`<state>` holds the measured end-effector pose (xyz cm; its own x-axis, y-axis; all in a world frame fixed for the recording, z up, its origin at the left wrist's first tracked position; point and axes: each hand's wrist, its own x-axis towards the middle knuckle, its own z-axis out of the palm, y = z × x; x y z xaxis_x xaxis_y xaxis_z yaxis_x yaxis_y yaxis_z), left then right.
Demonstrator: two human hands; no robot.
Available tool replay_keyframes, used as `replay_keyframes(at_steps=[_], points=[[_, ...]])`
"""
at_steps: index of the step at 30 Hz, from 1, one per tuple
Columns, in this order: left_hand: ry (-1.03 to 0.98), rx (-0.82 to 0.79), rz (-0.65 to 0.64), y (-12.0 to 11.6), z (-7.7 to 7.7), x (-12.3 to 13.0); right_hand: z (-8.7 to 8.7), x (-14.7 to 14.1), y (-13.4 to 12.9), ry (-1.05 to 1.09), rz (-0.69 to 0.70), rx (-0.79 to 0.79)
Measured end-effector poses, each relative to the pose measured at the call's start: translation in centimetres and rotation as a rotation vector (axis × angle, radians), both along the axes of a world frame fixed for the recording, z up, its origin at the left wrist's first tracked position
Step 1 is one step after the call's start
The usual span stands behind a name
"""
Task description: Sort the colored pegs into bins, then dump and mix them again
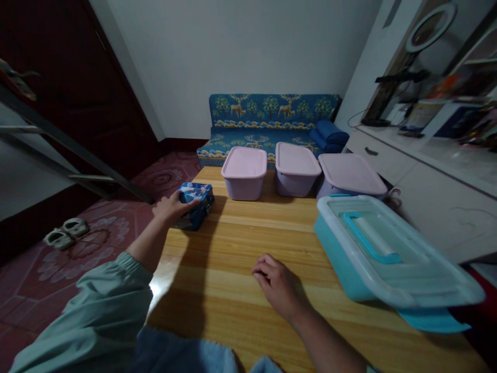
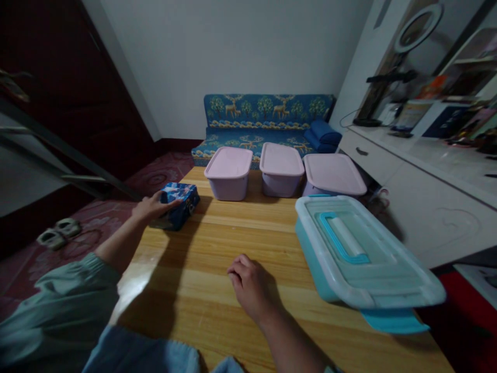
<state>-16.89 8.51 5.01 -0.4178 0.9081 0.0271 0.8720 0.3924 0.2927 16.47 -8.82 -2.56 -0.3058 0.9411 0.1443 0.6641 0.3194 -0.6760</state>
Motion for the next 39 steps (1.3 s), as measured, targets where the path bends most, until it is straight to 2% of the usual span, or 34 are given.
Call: replay_keyframes(at_steps=[4, 9, 12, 15, 17, 20, 24, 27, 32, 39], points=[[0.113, -0.010, -0.004, -1.6, -0.5, 2.4, -0.1, -0.1, 0.0, 0.008, -0.008, 0.002], [0.148, -0.009, -0.147, -5.0, -0.6, 7.6, 0.1, -0.1, -0.1, 0.055, -0.018, -0.016], [0.148, 0.027, -0.218, -7.0, -0.7, 10.0, -0.4, -0.2, 0.3, 0.195, -0.093, -0.004], [0.124, 0.070, -0.317, -9.0, -1.0, 11.4, -1.4, -0.3, 0.9, 0.395, -0.191, 0.020], [0.099, 0.101, -0.387, -10.2, -1.2, 11.8, -1.8, -0.3, 1.5, 0.458, -0.217, 0.018], [0.090, 0.145, -0.464, -12.1, -1.5, 12.4, -1.4, -0.4, 2.7, 0.440, -0.262, -0.036], [0.144, 0.149, -0.532, -14.2, -1.5, 13.9, -0.4, -1.1, 4.4, 0.415, -0.261, -0.218], [0.186, 0.106, -0.551, -15.0, -1.1, 15.2, -0.5, -1.9, 5.4, 0.417, -0.263, -0.268], [0.268, 0.080, -0.530, -15.0, -0.8, 16.5, -1.5, -2.5, 5.7, 0.437, -0.264, -0.072], [0.379, -0.024, -0.573, -15.0, 0.2, 17.5, -0.9, -1.8, 4.8, 0.229, -0.211, -0.044]])
